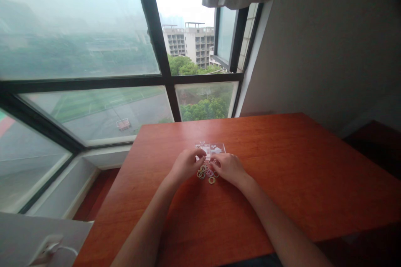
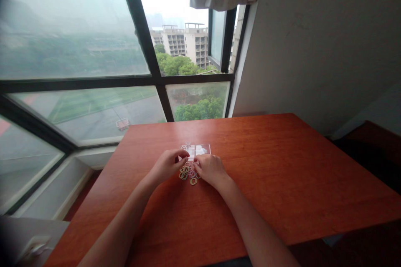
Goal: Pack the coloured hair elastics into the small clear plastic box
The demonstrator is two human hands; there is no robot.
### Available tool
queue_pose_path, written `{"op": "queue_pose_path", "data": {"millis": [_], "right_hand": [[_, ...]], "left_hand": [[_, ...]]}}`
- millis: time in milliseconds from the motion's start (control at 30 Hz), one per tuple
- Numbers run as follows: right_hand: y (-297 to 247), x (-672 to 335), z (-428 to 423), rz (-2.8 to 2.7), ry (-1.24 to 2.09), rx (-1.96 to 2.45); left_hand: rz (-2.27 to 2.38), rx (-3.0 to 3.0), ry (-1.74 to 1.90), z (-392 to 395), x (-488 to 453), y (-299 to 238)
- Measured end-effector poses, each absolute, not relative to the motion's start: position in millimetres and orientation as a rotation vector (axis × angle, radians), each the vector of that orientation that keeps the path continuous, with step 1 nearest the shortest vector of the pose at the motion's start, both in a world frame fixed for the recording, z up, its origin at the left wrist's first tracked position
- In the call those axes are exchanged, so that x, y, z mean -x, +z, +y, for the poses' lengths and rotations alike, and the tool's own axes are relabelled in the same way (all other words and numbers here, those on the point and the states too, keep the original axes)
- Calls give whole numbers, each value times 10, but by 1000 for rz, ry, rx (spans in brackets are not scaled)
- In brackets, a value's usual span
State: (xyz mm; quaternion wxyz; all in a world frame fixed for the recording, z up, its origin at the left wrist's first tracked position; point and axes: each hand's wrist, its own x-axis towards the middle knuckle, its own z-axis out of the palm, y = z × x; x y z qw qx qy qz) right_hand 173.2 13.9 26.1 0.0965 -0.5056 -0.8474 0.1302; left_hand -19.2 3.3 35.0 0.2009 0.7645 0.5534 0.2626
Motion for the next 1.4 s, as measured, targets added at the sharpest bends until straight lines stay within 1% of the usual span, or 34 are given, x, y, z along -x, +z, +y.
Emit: {"op": "queue_pose_path", "data": {"millis": [100, 300, 500, 700, 867, 967, 1067, 1133, 1267, 1400], "right_hand": [[276, -1720, 128, -2584, 386, 1515], [315, -1646, 101, -2665, 275, 1568], [280, -1644, 118, -2659, 227, 1531], [249, -1701, 143, -2549, 291, 1461], [202, -1722, 148, -2400, 317, 1302], [158, -1711, 149, -2346, 318, 1227], [143, -1706, 158, -2322, 325, 1202], [162, -1730, 175, -2320, 335, 1242], [241, -1875, 231, -2376, 429, 1405], [289, -2023, 277, -2455, 591, 1430]], "left_hand": [[1563, -2146, 707, 29, 199, 360], [1659, -2235, 616, 26, 202, 363], [1684, -2267, 539, 24, 161, 351], [1626, -2242, 626, 14, 127, 344], [1491, -2043, 799, 26, 119, 361], [1347, -1912, 855, 33, 95, 369], [1312, -1854, 892, 47, 88, 343], [1373, -1856, 951, 67, 114, 306], [1637, -1959, 1057, 134, 235, 239], [1833, -2090, 1000, 215, 335, 207]]}}
